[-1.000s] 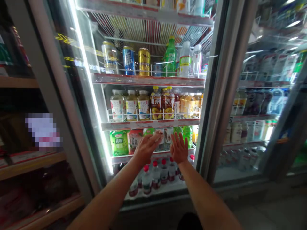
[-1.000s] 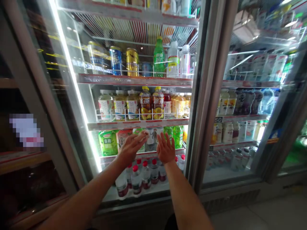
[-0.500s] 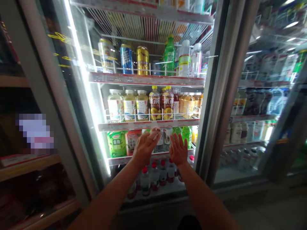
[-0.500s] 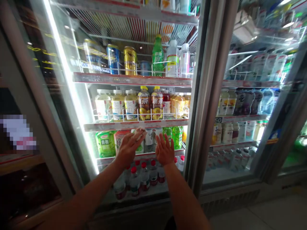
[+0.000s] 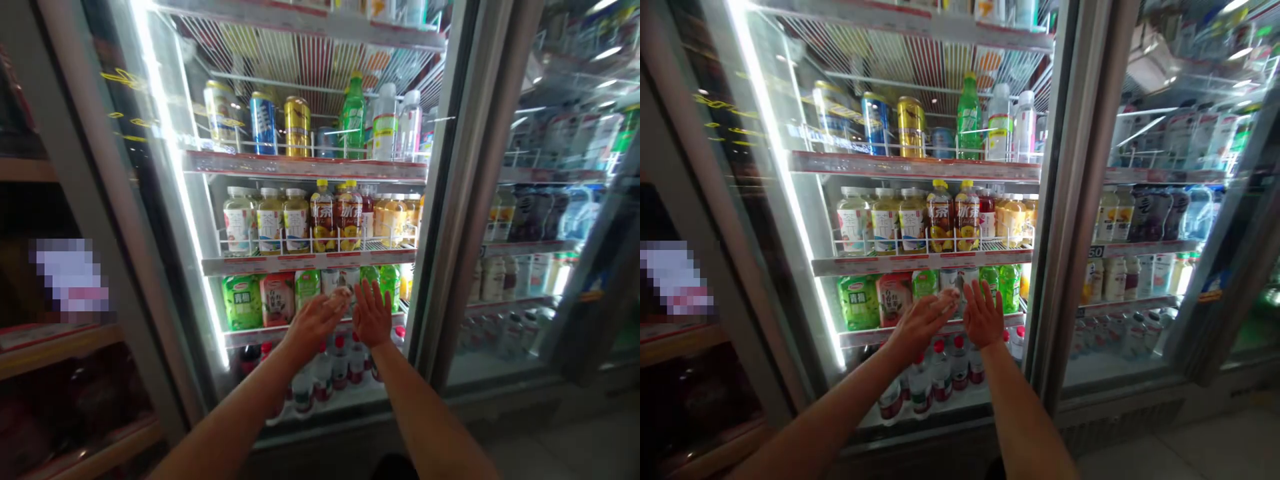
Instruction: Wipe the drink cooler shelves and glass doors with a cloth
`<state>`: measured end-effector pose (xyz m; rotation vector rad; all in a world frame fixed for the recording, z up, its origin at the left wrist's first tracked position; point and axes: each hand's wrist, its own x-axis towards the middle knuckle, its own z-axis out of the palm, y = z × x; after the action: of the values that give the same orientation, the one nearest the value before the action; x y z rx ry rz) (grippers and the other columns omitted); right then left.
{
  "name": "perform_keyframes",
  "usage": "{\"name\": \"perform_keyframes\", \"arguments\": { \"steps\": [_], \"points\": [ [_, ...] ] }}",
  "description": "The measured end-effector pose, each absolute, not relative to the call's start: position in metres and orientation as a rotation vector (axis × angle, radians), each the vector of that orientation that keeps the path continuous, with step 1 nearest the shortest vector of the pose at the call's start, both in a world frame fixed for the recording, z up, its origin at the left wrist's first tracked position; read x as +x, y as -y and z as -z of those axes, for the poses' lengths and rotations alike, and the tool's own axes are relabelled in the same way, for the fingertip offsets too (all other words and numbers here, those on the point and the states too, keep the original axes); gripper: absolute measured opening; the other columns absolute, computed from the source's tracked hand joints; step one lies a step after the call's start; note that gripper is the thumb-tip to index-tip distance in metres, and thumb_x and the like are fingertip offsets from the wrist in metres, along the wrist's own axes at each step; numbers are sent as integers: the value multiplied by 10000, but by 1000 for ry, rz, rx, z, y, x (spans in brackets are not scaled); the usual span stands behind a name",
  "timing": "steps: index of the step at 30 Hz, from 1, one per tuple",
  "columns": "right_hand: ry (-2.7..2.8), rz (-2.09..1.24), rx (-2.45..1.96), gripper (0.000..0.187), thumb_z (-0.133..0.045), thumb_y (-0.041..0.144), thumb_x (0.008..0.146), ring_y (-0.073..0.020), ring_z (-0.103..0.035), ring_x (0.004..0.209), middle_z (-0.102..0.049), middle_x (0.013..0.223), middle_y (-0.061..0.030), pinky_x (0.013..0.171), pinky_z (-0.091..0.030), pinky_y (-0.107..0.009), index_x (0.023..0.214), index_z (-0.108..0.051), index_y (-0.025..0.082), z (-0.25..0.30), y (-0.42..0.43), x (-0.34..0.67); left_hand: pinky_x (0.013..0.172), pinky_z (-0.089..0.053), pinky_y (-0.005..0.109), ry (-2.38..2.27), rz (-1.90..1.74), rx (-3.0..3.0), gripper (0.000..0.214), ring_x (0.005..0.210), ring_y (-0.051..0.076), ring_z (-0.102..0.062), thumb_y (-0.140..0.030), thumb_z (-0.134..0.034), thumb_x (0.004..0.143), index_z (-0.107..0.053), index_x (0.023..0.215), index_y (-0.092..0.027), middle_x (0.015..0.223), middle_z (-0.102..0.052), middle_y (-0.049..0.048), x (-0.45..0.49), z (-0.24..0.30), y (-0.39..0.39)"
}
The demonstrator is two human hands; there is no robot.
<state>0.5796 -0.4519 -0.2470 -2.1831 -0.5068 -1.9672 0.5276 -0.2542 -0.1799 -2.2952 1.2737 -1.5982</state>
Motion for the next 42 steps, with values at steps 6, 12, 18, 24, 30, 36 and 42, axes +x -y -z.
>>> {"name": "perform_keyframes", "arguments": {
  "steps": [6, 12, 18, 24, 30, 36, 42],
  "points": [
    [491, 1972, -2191, 653, -471, 227, 957, -231, -272, 1531, -539, 1504, -87, 1262, -139, -462, 1586, -296, 213, 248, 452, 581, 1015, -477, 443, -1140, 1774, -2345, 593, 1256, 275, -517, -51, -421, 976, -391, 1542, -226, 1491, -534, 79, 530, 166, 249],
    [483, 1974, -2195, 605, -439, 241, 976, -230, -304, 1519, -569, 1474, -95, 1258, -147, -467, 1571, -335, 209, 249, 452, 581, 957, -505, 385, -1279, 1669, -2231, 534, 1179, 240, -562, -79, -413, 995, -443, 1509, -222, 1408, -615, 46, 525, 177, 254],
    [490, 1965, -2190, 662, -440, 234, 973, -248, -342, 1501, -540, 1502, -94, 1255, -159, -475, 1604, -239, 220, 250, 452, 582, 1029, -463, 428, -1053, 1862, -2337, 584, 1256, 261, -525, -71, -406, 989, -380, 1549, -233, 1484, -542, 79, 527, 163, 248],
    [510, 1985, -2173, 659, -441, 235, 982, -236, -272, 1531, -560, 1484, -91, 1261, -144, -471, 1605, -229, 214, 248, 452, 582, 971, -501, 371, -1278, 1617, -2219, 451, 1176, 231, -568, -91, -418, 996, -568, 1406, -205, 1413, -612, 40, 525, 179, 250],
    [519, 2004, -2155, 616, -432, 212, 981, -227, -217, 1548, -595, 1446, -105, 1256, -146, -475, 1581, -300, 185, 247, 452, 581, 1052, -460, 415, -1103, 1761, -2374, 589, 1312, 254, -496, -31, -415, 958, -426, 1520, -206, 1502, -524, 73, 526, 175, 241],
    [505, 1996, -2176, 580, -440, 224, 975, -234, -287, 1524, -589, 1451, -104, 1255, -148, -474, 1550, -373, 186, 247, 452, 580, 1005, -500, 384, -1246, 1522, -2319, 519, 1249, 234, -536, -63, -470, 955, -522, 1449, -216, 1454, -576, 48, 522, 195, 241],
    [495, 2011, -2184, 569, -439, 215, 968, -231, -265, 1531, -598, 1438, -113, 1248, -164, -461, 1534, -398, 168, 246, 453, 579, 1056, -457, 427, -1080, 1775, -2393, 586, 1262, 257, -506, -13, -444, 940, -464, 1494, -202, 1476, -550, 80, 524, 181, 239]
  ]
}}
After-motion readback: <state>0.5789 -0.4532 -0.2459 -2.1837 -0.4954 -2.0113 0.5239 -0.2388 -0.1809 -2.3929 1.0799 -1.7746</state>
